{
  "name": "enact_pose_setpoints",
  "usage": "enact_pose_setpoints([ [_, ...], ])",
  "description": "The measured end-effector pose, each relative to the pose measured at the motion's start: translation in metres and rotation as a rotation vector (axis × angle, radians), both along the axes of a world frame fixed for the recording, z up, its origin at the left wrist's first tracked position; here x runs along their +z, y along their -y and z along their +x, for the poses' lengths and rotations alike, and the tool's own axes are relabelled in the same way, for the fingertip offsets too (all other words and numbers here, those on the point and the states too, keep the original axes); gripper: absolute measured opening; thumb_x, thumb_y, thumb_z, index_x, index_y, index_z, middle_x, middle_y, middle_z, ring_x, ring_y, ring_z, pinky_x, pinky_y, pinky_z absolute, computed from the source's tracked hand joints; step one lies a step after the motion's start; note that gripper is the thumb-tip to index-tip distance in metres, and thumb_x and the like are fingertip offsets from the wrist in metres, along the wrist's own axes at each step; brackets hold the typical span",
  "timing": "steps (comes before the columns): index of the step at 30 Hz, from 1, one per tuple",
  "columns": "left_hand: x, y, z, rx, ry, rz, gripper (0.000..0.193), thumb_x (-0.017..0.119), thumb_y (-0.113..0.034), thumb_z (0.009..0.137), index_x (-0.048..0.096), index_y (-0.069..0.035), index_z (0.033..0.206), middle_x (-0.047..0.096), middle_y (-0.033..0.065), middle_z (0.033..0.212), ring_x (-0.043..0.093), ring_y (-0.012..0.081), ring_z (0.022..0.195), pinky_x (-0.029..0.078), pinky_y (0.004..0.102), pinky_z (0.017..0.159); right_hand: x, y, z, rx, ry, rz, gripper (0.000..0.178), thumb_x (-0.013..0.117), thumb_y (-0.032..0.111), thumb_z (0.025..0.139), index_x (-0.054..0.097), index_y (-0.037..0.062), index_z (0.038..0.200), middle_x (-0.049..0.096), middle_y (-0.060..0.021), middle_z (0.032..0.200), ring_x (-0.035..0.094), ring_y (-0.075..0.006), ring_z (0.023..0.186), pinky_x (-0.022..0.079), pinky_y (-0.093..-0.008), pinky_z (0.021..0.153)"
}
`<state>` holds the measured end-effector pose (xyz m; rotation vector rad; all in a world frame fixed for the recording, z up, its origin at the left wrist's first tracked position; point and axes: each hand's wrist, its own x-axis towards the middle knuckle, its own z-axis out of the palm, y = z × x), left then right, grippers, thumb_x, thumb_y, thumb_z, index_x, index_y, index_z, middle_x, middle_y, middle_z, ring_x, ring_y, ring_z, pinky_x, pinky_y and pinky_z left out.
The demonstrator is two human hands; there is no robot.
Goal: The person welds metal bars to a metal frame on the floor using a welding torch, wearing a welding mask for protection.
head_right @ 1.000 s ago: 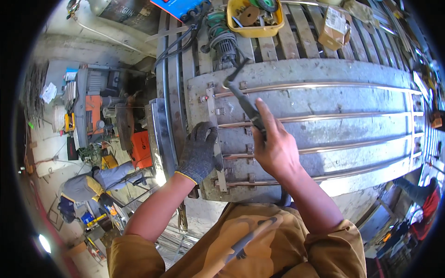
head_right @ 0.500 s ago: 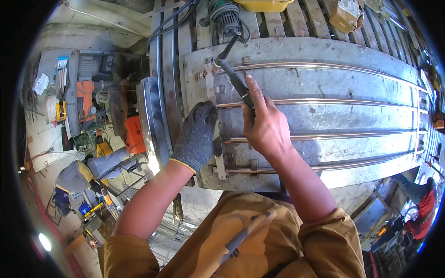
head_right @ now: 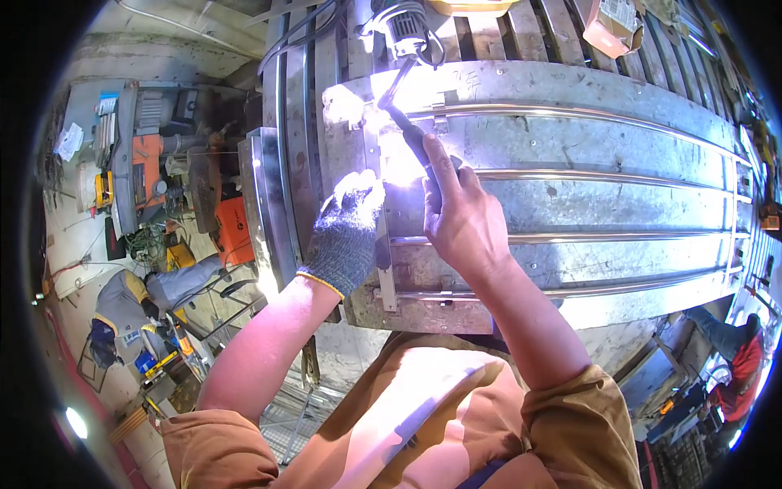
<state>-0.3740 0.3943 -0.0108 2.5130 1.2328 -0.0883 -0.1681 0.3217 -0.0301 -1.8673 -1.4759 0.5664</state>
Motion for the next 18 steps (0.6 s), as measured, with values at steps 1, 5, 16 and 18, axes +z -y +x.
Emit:
enact_pose_setpoints([
  [1, 0.004, 0.003, -0.002, -0.132, -0.022, 0.162, 0.051, 0.059, 0.001, 0.091, 0.062, 0.000, 0.143, 0.058, 0.0222, 0.149, 0.052, 0.0417, 0.144, 0.044, 0.0504, 0.121, 0.001, 0.000, -0.001, 0.001, 0.003, -0.033, 0.078, 0.066, 0.009, 0.098, 0.035, 0.0208, 0.169, 0.069, -0.0283, 0.105, 0.072, -0.0469, 0.076, 0.060, -0.0575, 0.067],
  [5, 0.007, 0.003, -0.001, -0.136, -0.027, 0.194, 0.050, 0.060, 0.002, 0.089, 0.065, 0.000, 0.139, 0.060, 0.0202, 0.147, 0.054, 0.0399, 0.143, 0.048, 0.0500, 0.117, 0.011, -0.001, -0.004, -0.028, -0.009, -0.067, 0.073, 0.065, -0.001, 0.098, 0.044, 0.0186, 0.165, 0.073, -0.0294, 0.107, 0.076, -0.0452, 0.085, 0.063, -0.0547, 0.072],
  [16, 0.008, -0.006, 0.011, 0.127, 0.113, -0.104, 0.032, 0.047, -0.020, 0.113, 0.061, 0.000, 0.133, 0.061, 0.0268, 0.135, 0.059, 0.0457, 0.129, 0.050, 0.0525, 0.110, 0.002, -0.001, -0.001, -0.036, -0.125, 0.000, 0.074, 0.062, 0.014, 0.103, 0.031, 0.0185, 0.170, 0.069, -0.0324, 0.102, 0.069, -0.0539, 0.081, 0.057, -0.0625, 0.072],
  [18, 0.007, -0.006, 0.011, 0.207, 0.130, -0.184, 0.032, 0.048, -0.019, 0.113, 0.060, 0.000, 0.134, 0.060, 0.0269, 0.135, 0.059, 0.0460, 0.128, 0.050, 0.0529, 0.109, 0.004, -0.001, 0.000, -0.038, -0.127, -0.013, 0.074, 0.062, 0.014, 0.103, 0.032, 0.0191, 0.170, 0.069, -0.0321, 0.102, 0.069, -0.0537, 0.081, 0.057, -0.0624, 0.072],
])
